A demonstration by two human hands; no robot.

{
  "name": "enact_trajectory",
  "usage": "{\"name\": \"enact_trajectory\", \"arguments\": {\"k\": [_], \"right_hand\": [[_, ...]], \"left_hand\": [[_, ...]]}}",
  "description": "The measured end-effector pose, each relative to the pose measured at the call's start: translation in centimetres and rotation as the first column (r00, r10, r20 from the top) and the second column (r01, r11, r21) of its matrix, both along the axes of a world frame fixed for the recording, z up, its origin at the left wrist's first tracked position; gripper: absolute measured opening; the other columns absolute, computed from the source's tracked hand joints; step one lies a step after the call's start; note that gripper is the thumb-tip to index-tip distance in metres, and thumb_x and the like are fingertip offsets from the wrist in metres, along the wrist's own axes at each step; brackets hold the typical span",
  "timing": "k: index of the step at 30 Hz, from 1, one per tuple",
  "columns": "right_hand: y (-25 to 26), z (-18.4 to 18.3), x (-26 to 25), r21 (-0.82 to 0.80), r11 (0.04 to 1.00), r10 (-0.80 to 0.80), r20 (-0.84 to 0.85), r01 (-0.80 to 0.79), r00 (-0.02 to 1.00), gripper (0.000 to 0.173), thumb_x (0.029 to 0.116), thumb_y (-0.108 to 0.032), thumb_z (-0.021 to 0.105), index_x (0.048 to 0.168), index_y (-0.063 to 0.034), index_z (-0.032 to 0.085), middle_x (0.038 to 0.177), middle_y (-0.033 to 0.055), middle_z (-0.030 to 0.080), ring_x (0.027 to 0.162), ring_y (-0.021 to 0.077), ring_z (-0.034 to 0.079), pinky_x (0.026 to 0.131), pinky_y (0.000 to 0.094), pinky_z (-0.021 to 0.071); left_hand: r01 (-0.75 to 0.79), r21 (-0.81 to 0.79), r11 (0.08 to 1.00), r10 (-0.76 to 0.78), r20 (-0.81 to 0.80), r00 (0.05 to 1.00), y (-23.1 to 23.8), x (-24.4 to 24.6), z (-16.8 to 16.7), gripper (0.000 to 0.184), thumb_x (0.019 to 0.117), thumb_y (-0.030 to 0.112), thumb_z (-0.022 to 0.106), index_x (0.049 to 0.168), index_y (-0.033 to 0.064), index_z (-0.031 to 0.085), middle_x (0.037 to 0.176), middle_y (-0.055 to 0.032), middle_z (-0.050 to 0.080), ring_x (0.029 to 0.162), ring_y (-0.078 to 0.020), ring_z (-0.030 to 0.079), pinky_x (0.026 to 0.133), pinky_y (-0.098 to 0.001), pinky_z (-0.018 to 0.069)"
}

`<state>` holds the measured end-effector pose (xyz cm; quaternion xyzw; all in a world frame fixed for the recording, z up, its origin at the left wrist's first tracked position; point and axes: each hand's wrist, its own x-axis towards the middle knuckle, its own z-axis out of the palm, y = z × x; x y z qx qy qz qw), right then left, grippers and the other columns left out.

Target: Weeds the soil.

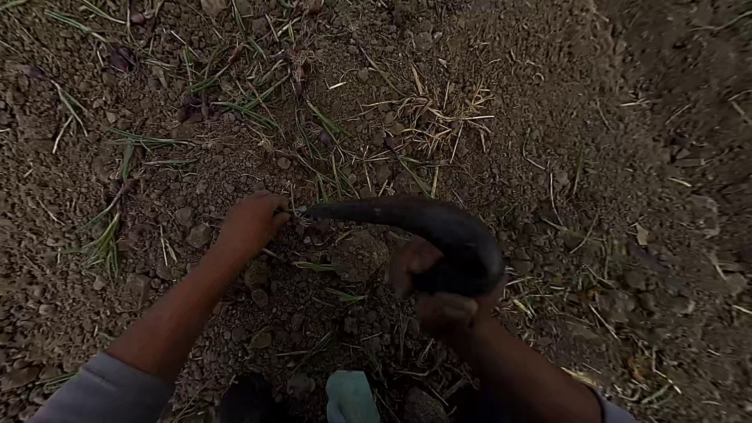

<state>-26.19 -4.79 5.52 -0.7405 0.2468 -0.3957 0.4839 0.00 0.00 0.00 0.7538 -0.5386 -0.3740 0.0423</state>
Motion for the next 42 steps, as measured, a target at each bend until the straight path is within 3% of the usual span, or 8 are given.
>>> {"name": "enact_trajectory", "arguments": {"k": [4, 10, 17, 23, 26, 29, 37, 42], "right_hand": [[-0.7, -6.9, 2.9, 0.171, 0.979, -0.053, -0.289, 0.106, 0.956, 0.064, 0.1013, -0.061, 0.042, 0.1, 0.0009, 0.061, 0.06, 0.0027, 0.054, 0.047, 0.0103, 0.052, 0.044, 0.0315, 0.0477], [-0.9, 3.8, -5.8, 0.206, 0.971, -0.132, 0.049, 0.119, 0.99, 0.044, 0.1006, -0.066, 0.045, 0.103, -0.0248, 0.062, 0.066, -0.0097, 0.056, 0.054, 0.0015, 0.055, 0.048, 0.02, 0.05], [-1.4, -5.6, -7.1, 0.096, 0.921, -0.3, -0.439, 0.377, 0.847, 0.067, 0.1009, -0.068, 0.038, 0.098, -0.0046, 0.061, 0.058, -0.0004, 0.053, 0.045, 0.0095, 0.051, 0.042, 0.0316, 0.0473], [-2.4, 5.8, -8.6, 0.255, 0.966, -0.153, 0.413, 0.048, 0.898, 0.012, 0.0998, -0.03, 0.062, 0.099, -0.0183, 0.062, 0.069, -0.0059, 0.057, 0.061, 0.004, 0.06, 0.058, 0.0207, 0.0536], [-4.2, 0.5, -5.3, 0.065, 0.977, -0.211, 0.099, 0.205, 0.972, 0.045, 0.1012, -0.061, 0.049, 0.097, -0.0175, 0.057, 0.064, -0.0069, 0.056, 0.054, -0.0005, 0.057, 0.048, 0.0176, 0.0495], [-4.4, -8.5, -1.2, 0.098, 0.95, -0.27, -0.226, 0.298, 0.936, 0.061, 0.1015, -0.056, 0.044, 0.099, 0.0018, 0.062, 0.061, 0.003, 0.055, 0.047, 0.0091, 0.053, 0.045, 0.0304, 0.0477], [-2.6, 0.8, -8.1, 0.069, 0.965, -0.246, -0.092, 0.253, 0.965, 0.05, 0.1018, -0.067, 0.04, 0.099, -0.0205, 0.057, 0.064, -0.0071, 0.052, 0.052, 0.0003, 0.054, 0.046, 0.019, 0.0482], [-2.6, -9.1, -5.7, 0.061, 0.971, -0.115, -0.726, 0.23, 0.678, 0.06, 0.0972, -0.05, 0.053, 0.104, 0.0078, 0.068, 0.075, 0.021, 0.069, 0.067, 0.0376, 0.071, 0.062, 0.0569, 0.0566]], "left_hand": [[0.157, -0.154, 0.975, -0.148, 0.065, 0.987, -3.9, -2.6, -0.4, 0.013, 0.096, 0.008, 0.071, 0.104, -0.0011, 0.076, 0.109, -0.0238, 0.071, 0.109, -0.046, 0.066, 0.094, -0.0694, 0.0485], [0.425, 0.09, 0.901, -0.434, 0.176, 0.884, -3.8, -6.8, -6.3, 0.017, 0.0959, -0.001, 0.064, 0.109, 0.0003, 0.075, 0.123, -0.0187, 0.068, 0.124, -0.0404, 0.06, 0.102, -0.0608, 0.0464], [0.56, -0.25, 0.79, -0.528, 0.187, 0.828, -10.2, -8.6, -5.8, 0.025, 0.0922, -0.001, 0.07, 0.115, 0.008, 0.077, 0.123, -0.0172, 0.069, 0.124, -0.0416, 0.059, 0.097, -0.0635, 0.0474], [0.43, -0.309, 0.848, -0.442, 0.033, 0.896, -8.3, -5.4, -5.7, 0.012, 0.0963, 0.007, 0.071, 0.104, 0.0026, 0.078, 0.105, -0.0202, 0.075, 0.104, -0.0417, 0.071, 0.095, -0.0651, 0.0521], [0.347, -0.33, 0.878, -0.362, 0.02, 0.932, -8.6, -2.3, -4.2, 0.012, 0.0951, 0.005, 0.072, 0.105, 0.0039, 0.079, 0.1, -0.0211, 0.074, 0.104, -0.0446, 0.068, 0.092, -0.0699, 0.049], [0.456, -0.343, 0.821, -0.423, 0.171, 0.89, -11.1, -4.1, -2.9, 0.01, 0.0961, 0.008, 0.071, 0.101, 0.0074, 0.079, 0.098, -0.0162, 0.074, 0.103, -0.0418, 0.066, 0.093, -0.0676, 0.0445], [0.53, -0.281, 0.8, -0.474, 0.246, 0.846, -9.2, -10.4, -7.9, 0.022, 0.0875, 0.002, 0.077, 0.109, 0.0075, 0.078, 0.12, -0.0168, 0.07, 0.122, -0.0425, 0.061, 0.104, -0.071, 0.0404], [0.177, -0.15, 0.973, -0.134, 0.258, 0.957, -2.4, -0.3, -0.7, 0.062, 0.0876, 0.03, 0.083, 0.143, 0.0102, 0.062, 0.15, -0.0256, 0.052, 0.141, -0.0517, 0.045, 0.109, -0.0774, 0.0324]]}}
